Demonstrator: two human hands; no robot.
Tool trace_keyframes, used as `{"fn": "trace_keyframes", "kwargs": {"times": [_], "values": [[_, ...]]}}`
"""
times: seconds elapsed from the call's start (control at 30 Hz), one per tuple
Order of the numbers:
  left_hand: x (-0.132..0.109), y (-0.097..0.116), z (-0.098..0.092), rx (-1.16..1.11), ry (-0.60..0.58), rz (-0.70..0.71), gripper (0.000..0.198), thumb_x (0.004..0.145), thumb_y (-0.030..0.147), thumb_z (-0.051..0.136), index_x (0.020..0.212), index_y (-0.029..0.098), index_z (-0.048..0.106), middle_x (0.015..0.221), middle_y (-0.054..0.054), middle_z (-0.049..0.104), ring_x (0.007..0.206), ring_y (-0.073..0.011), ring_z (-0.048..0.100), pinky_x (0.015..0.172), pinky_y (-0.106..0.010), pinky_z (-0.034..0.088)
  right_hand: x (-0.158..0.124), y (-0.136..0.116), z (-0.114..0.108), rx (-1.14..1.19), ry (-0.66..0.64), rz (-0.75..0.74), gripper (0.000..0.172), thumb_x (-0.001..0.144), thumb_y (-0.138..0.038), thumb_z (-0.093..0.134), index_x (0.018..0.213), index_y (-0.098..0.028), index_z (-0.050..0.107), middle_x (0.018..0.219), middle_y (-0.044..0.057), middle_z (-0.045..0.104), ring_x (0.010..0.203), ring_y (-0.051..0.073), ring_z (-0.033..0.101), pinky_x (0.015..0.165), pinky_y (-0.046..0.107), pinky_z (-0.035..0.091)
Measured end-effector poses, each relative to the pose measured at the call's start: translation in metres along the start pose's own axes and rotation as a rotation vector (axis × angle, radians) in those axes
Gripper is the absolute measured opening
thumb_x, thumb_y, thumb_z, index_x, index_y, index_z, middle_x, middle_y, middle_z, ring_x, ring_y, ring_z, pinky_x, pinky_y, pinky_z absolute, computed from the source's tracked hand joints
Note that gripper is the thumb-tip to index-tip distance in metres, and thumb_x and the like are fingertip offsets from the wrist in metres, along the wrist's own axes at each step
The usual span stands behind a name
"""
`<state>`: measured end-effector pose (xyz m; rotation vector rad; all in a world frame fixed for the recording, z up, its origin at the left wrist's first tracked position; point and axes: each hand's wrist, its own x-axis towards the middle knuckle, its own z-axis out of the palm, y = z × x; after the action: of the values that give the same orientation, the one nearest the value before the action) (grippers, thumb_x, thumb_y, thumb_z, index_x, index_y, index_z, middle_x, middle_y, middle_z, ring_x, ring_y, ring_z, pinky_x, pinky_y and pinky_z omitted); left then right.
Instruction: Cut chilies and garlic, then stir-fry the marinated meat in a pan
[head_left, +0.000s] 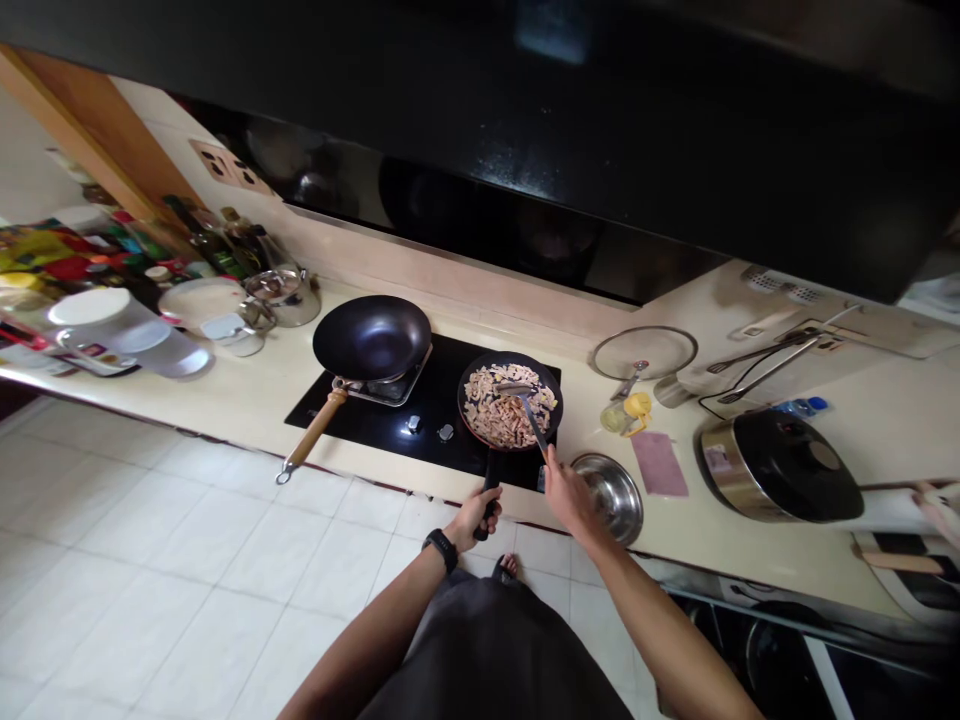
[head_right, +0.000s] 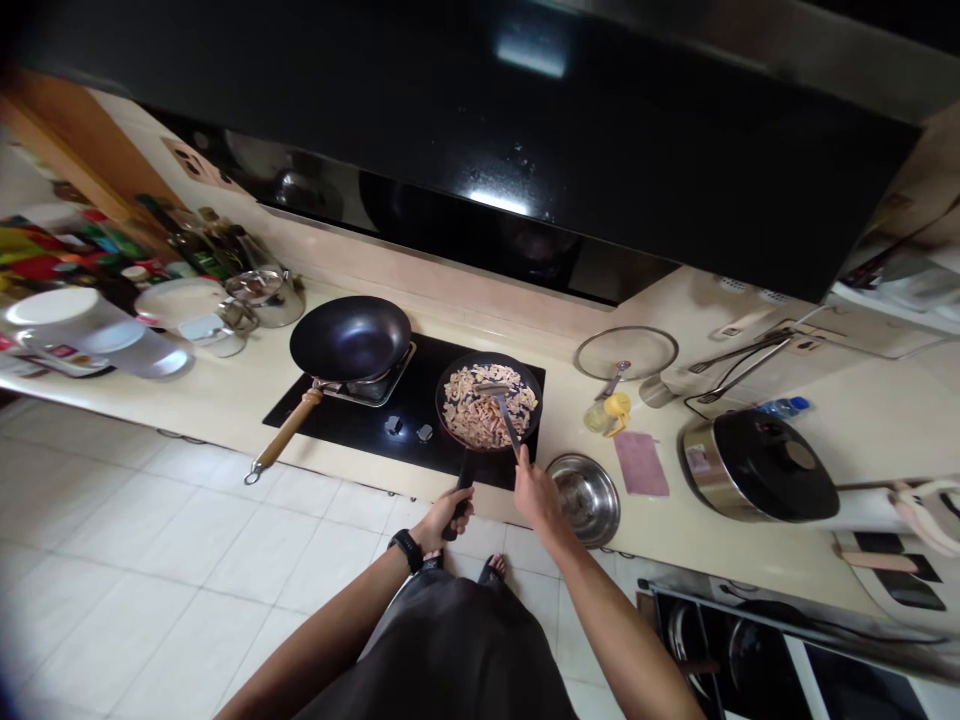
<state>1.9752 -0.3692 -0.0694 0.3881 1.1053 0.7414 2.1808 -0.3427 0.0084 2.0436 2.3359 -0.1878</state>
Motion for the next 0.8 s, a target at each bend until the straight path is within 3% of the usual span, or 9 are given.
{"fn": "trace_keyframes", "kwargs": {"times": [0.43,0.67,0.8], "values": [[0.0,-0.001,0.001,-0.002,-0.012,0.007,0.037,0.079,0.047,0.071,0.086,0.023,0.043,0.058,0.007,0.053,0.037,-0.0049,0.038,0.038,-0.019,0.026,0.009,-0.02,-0.002,-0.015,-0.067,-0.052,0.055,0.105,-0.025,0.031,0.158,-0.011,0.029,0.101,0.018,0.073,0.088,0.024,0.073,0.073,0.031,0.052],[-0.002,-0.001,0.003,0.009,-0.005,0.02,0.04,0.079,0.049,0.071,0.087,0.023,0.043,0.059,0.008,0.053,0.037,-0.0047,0.038,0.039,-0.019,0.027,-0.045,0.01,-0.006,0.039,-0.038,-0.09,0.054,0.105,-0.026,0.029,0.157,-0.011,0.034,0.105,0.017,0.075,0.089,0.023,0.073,0.074,0.03,0.053],[-0.002,-0.001,0.002,0.01,-0.006,0.017,0.04,0.079,0.05,0.071,0.087,0.023,0.043,0.059,0.008,0.053,0.038,-0.0047,0.037,0.038,-0.018,0.026,-0.045,0.004,-0.002,0.038,-0.069,-0.095,0.054,0.104,-0.023,0.028,0.155,-0.009,0.037,0.104,0.018,0.075,0.089,0.024,0.073,0.073,0.031,0.053]]}}
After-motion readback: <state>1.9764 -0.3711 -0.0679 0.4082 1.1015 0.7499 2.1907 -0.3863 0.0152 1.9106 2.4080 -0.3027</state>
